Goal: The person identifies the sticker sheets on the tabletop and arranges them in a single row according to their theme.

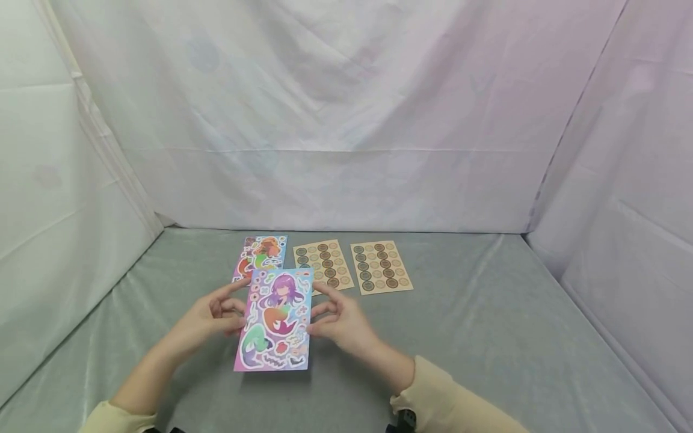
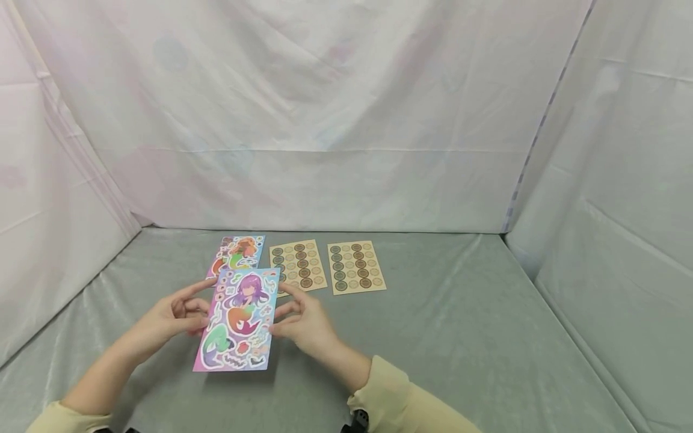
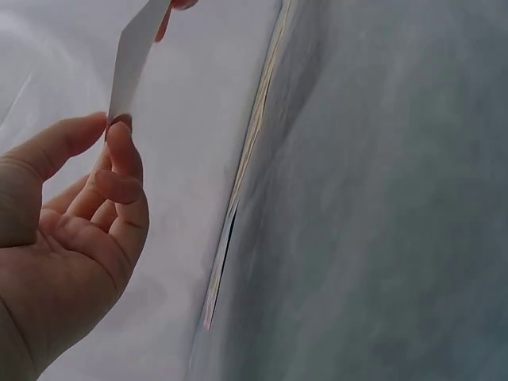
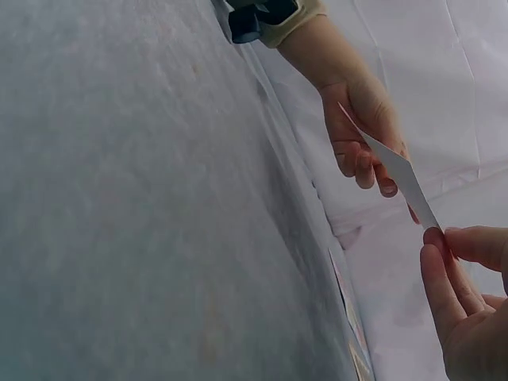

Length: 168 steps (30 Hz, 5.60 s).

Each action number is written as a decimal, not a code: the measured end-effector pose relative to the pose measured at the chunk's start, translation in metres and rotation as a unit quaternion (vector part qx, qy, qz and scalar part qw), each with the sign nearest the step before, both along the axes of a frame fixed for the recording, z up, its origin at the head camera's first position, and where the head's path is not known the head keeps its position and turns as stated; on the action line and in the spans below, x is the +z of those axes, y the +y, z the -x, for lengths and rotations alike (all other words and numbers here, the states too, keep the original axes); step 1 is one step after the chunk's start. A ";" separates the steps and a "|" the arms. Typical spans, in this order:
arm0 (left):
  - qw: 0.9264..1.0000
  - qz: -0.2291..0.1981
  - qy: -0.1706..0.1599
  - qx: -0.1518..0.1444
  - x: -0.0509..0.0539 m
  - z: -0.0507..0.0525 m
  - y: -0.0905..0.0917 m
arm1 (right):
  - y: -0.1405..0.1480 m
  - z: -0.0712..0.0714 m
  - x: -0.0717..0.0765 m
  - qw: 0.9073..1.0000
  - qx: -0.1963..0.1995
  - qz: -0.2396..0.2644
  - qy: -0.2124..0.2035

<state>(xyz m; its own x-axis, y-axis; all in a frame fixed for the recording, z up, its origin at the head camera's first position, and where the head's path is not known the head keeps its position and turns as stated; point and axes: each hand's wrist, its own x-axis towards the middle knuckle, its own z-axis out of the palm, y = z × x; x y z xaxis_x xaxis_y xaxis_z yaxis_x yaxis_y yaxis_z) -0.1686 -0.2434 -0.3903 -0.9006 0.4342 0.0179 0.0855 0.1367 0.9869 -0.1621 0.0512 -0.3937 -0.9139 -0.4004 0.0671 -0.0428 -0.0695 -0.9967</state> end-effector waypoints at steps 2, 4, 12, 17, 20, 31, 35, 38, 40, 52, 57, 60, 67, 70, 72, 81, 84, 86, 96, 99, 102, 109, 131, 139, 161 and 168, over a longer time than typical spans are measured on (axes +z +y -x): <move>1.000 0.005 -0.008 -0.013 0.000 0.000 -0.005 | -0.005 -0.002 0.000 1.000 0.001 -0.002 -0.002; 1.000 0.005 -0.015 -0.026 0.000 0.001 -0.010 | -0.009 -0.004 -0.001 1.000 0.002 0.000 -0.006; 0.998 0.005 -0.024 -0.062 -0.003 0.002 -0.024 | -0.024 -0.007 -0.008 1.000 0.006 0.014 -0.028; 0.996 0.003 -0.044 -0.079 -0.005 0.002 -0.034 | -0.031 -0.009 -0.011 0.999 0.007 0.009 -0.038; 0.995 0.005 -0.057 -0.086 -0.007 0.002 -0.039 | -0.036 -0.010 -0.014 0.999 0.008 0.009 -0.044; 0.991 0.022 -0.073 -0.113 -0.013 0.003 -0.051 | -0.052 -0.015 -0.023 0.998 -0.005 -0.015 -0.056; 0.990 0.026 -0.069 -0.121 -0.016 0.002 -0.053 | -0.057 -0.016 -0.024 0.998 -0.006 -0.027 -0.057; 0.989 0.027 -0.075 -0.127 -0.017 0.002 -0.055 | -0.059 -0.018 -0.025 0.997 -0.008 -0.036 -0.062; 0.988 0.029 -0.078 -0.131 -0.018 0.003 -0.056 | -0.060 -0.018 -0.025 0.997 -0.009 -0.038 -0.066; 0.986 0.057 -0.071 -0.141 -0.016 0.002 -0.059 | -0.063 -0.019 -0.028 0.992 0.011 -0.052 -0.112; 0.984 0.089 -0.077 -0.135 -0.016 0.001 -0.061 | -0.065 -0.019 -0.028 0.991 0.008 -0.066 -0.113; 0.982 0.105 -0.076 -0.134 -0.016 0.002 -0.062 | -0.066 -0.019 -0.028 0.991 0.009 -0.072 -0.114; 0.981 0.130 -0.072 -0.127 -0.017 0.001 -0.060 | -0.069 -0.019 -0.027 0.989 0.010 -0.089 -0.118; 0.981 0.133 -0.074 -0.124 -0.016 -0.001 -0.059 | -0.069 -0.019 -0.027 0.988 0.014 -0.092 -0.126; 0.980 0.137 -0.075 -0.120 -0.015 -0.001 -0.059 | -0.070 -0.019 -0.026 0.987 0.016 -0.094 -0.130; 0.978 0.155 -0.083 -0.109 -0.013 -0.002 -0.058 | -0.072 -0.017 -0.025 0.984 0.016 -0.117 -0.135; 0.978 0.155 -0.082 -0.110 -0.014 -0.001 -0.059 | -0.073 -0.016 -0.025 0.983 0.016 -0.122 -0.137; 0.979 0.154 -0.083 -0.109 -0.015 -0.001 -0.060 | -0.074 -0.015 -0.025 0.982 0.018 -0.126 -0.136; 0.978 0.151 -0.095 -0.105 -0.016 -0.001 -0.061 | -0.074 -0.014 -0.024 0.983 0.034 -0.132 -0.121; 0.978 0.158 -0.093 -0.100 -0.016 -0.001 -0.061 | -0.074 -0.014 -0.024 0.983 0.034 -0.130 -0.122; 0.977 0.165 -0.091 -0.096 -0.017 -0.001 -0.061 | -0.073 -0.014 -0.024 0.983 0.036 -0.130 -0.123; 0.978 0.165 -0.096 -0.091 -0.016 -0.001 -0.060 | -0.072 -0.013 -0.025 0.982 0.044 -0.123 -0.133; 0.982 0.175 -0.063 -0.038 -0.010 0.000 -0.058 | -0.061 -0.004 -0.016 0.982 0.059 -0.148 -0.097; 0.983 0.178 -0.032 -0.029 -0.007 0.005 -0.056 | -0.058 0.003 -0.014 0.984 0.047 -0.156 -0.068; 0.965 0.232 0.088 0.090 0.015 0.030 -0.051 | -0.055 0.032 -0.001 0.988 -0.014 -0.151 -0.027; 0.957 0.235 0.118 0.124 0.013 0.039 -0.043 | -0.058 0.041 0.000 0.987 -0.048 -0.155 -0.015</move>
<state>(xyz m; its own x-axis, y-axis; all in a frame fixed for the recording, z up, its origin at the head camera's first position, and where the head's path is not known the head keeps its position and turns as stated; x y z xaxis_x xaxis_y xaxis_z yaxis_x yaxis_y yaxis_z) -0.2077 -0.2861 -0.3771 -0.9719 0.2184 0.0878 0.2055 0.6049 0.7693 -0.2031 -0.0068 -0.3935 -0.9486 -0.3081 -0.0728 -0.0037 0.2409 -0.9705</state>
